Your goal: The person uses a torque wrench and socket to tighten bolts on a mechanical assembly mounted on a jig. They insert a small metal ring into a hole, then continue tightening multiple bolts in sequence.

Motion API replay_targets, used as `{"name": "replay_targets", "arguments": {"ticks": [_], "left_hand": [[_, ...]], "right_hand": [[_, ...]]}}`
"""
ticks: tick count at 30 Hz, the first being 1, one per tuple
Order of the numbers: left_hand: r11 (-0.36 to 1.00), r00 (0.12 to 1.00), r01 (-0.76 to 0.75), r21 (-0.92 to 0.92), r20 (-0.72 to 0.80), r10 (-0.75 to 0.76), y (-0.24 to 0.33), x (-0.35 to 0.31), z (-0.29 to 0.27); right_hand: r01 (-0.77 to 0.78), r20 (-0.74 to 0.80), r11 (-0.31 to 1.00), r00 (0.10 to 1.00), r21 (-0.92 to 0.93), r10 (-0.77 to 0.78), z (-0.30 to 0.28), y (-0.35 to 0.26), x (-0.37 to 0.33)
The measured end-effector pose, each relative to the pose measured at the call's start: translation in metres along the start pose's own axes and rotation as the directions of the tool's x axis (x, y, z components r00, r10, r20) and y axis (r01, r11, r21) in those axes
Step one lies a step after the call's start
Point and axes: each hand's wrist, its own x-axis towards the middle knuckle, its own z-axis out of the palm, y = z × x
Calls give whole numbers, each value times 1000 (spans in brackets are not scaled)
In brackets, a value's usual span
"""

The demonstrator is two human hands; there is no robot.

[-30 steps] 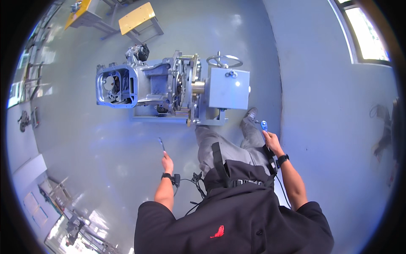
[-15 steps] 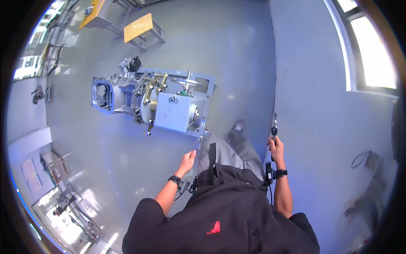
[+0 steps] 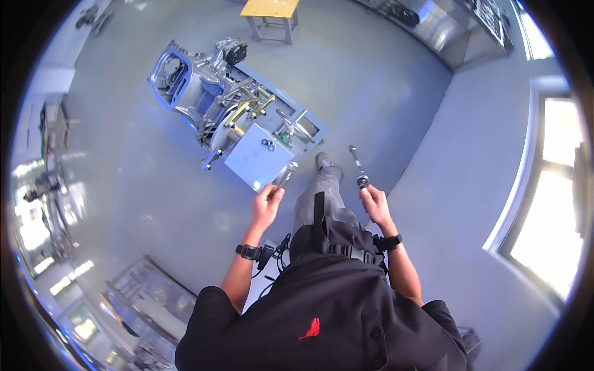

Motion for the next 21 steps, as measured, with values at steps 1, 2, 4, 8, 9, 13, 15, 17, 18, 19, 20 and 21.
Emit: {"name": "replay_targets", "arguments": {"ticks": [1, 2, 4, 8, 9, 13, 15, 17, 18, 19, 20, 21], "left_hand": [[999, 997, 29, -35, -76, -31, -5, 6, 0], [996, 987, 55, -73, -149, -65, -13, 12, -3], [996, 934, 69, 57, -354, -44, -19, 25, -5], [985, 769, 174, 5, -625, -133, -17, 47, -1], [973, 726, 228, -44, -659, -200, -13, 47, -2], [895, 598, 389, 218, -799, -65, -5, 46, 6], [886, 509, 426, 183, -858, -68, -4, 51, 13], [870, 424, 471, 148, -903, -76, 0, 52, 19], [880, 378, 456, 131, -924, -58, 1, 54, 20], [888, 330, 444, 115, -943, -44, 3, 55, 23], [877, 300, 470, 94, -952, -58, 5, 55, 24], [874, 286, 481, 72, -955, -79, 6, 56, 24]], "right_hand": [[75, 81, 988, 995, -135, -65, -4, -18, 14], [201, 156, 929, 975, -312, -158, -9, -32, 27], [363, 352, 796, 914, -485, -202, -20, -79, 49], [545, 538, 742, 789, -391, -296, -28, -112, 95], [600, 575, 710, 748, -370, -332, -26, -124, 104], [752, 717, 584, 585, -304, -380, -16, -157, 137], [769, 768, 597, 519, -228, -375, -17, -161, 162], [750, 804, 639, 482, -172, -349, -19, -163, 188], [714, 815, 686, 477, -140, -330, -20, -166, 201], [710, 830, 690, 464, -140, -308, -21, -173, 212], [679, 856, 710, 466, -185, -223, -22, -181, 224], [685, 875, 707, 437, -176, -206, -23, -190, 235]]}}
